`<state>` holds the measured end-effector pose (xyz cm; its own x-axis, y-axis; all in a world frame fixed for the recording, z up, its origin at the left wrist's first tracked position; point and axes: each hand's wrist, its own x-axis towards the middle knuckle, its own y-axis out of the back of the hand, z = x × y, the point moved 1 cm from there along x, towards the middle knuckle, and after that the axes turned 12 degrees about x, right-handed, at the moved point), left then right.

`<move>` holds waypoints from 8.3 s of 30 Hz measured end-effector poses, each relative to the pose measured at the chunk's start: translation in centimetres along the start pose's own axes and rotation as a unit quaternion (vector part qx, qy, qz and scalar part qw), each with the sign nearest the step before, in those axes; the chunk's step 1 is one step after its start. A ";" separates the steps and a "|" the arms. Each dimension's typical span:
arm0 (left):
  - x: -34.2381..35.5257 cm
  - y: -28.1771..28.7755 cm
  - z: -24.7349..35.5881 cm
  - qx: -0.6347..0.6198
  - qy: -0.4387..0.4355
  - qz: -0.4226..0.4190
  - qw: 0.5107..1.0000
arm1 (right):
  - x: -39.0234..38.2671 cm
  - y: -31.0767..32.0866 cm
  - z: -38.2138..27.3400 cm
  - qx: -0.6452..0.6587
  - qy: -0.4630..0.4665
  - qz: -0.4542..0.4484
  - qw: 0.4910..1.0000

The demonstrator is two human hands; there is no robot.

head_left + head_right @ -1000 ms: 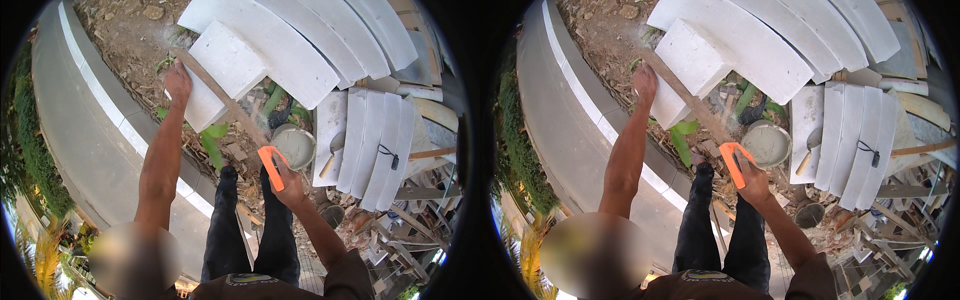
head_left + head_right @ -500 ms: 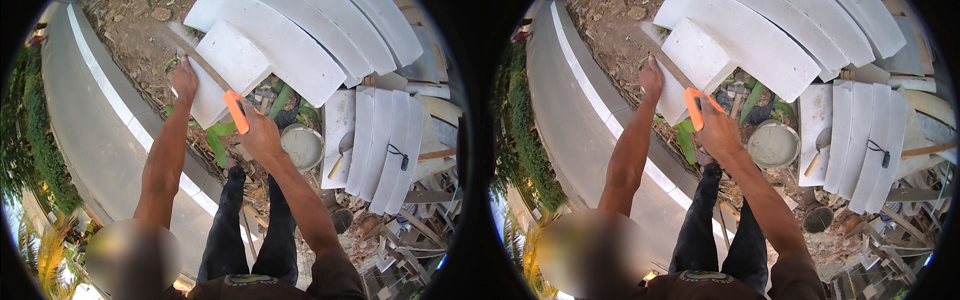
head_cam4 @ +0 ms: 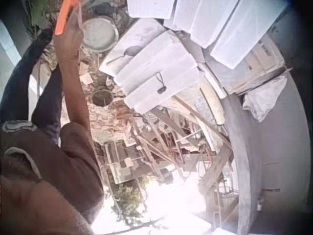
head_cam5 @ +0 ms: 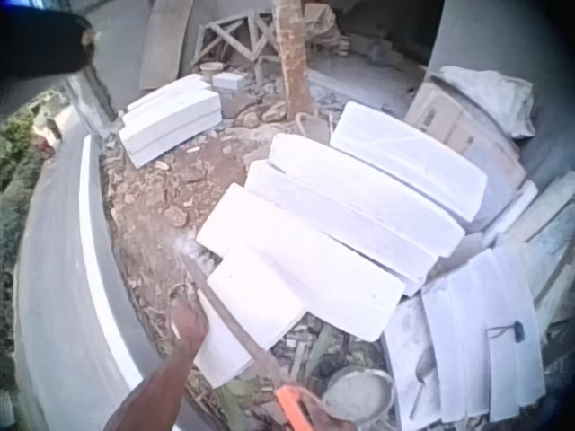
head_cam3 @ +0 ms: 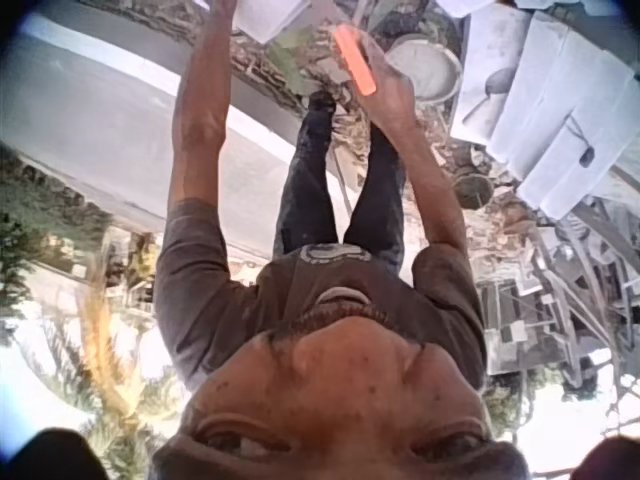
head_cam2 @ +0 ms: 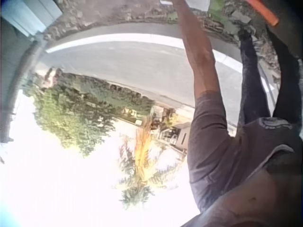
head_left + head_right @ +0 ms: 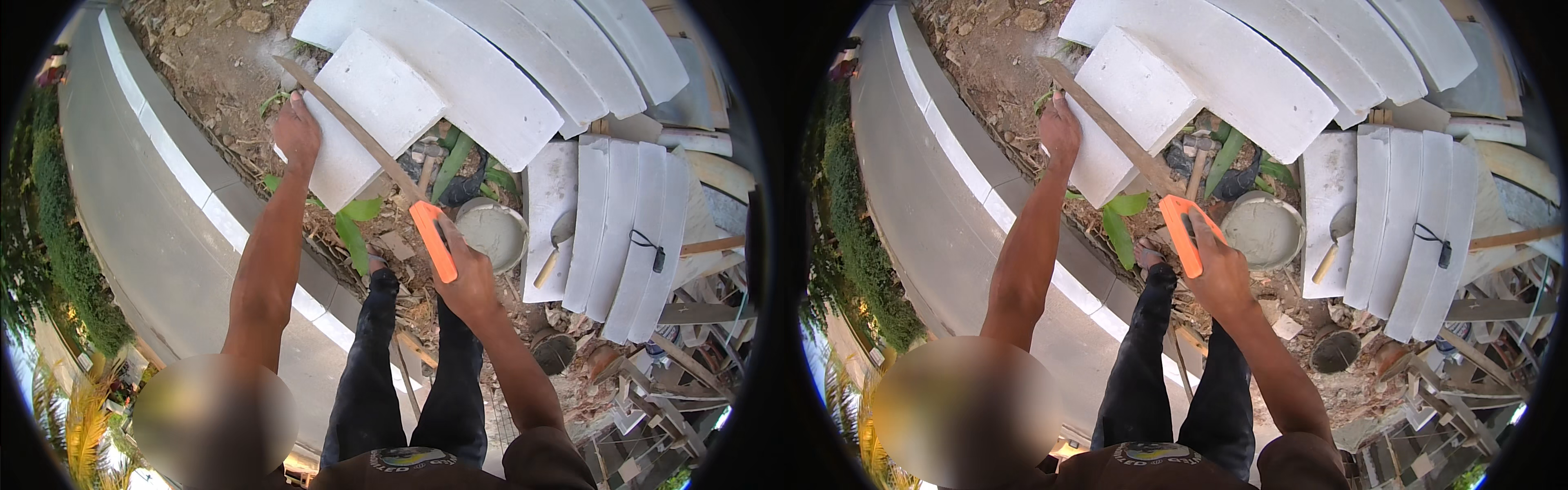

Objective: The person measures and cuts white rectangular tiles using a hand saw and tape measure. They apply mortar to the back of the tiles and the ground using a trowel, then place the tiles along a curved curb. The person uses a hammer to tap the tiles into position and adjusts them for alignment.

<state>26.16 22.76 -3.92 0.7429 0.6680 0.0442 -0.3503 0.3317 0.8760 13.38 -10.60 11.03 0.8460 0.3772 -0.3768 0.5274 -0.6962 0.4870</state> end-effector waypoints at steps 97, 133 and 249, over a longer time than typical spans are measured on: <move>-16.2 4.8 1.7 0.117 -0.047 -0.041 0.991 | -14.3 45.7 38.6 -0.214 -0.203 0.372 0.880; -17.5 4.8 -3.4 0.007 0.123 0.015 0.992 | -6.3 13.2 16.5 0.144 -0.068 0.166 0.973; -0.3 10.5 -13.3 -0.086 -0.187 -0.470 0.858 | 19.3 -6.6 -1.1 -0.140 0.239 0.400 0.874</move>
<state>14.66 34.96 -1.11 0.8636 -0.1988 -0.4632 0.4487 0.7220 0.5267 26.27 1.89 1.40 0.8539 0.0961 0.5115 -0.3061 -0.7021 0.6429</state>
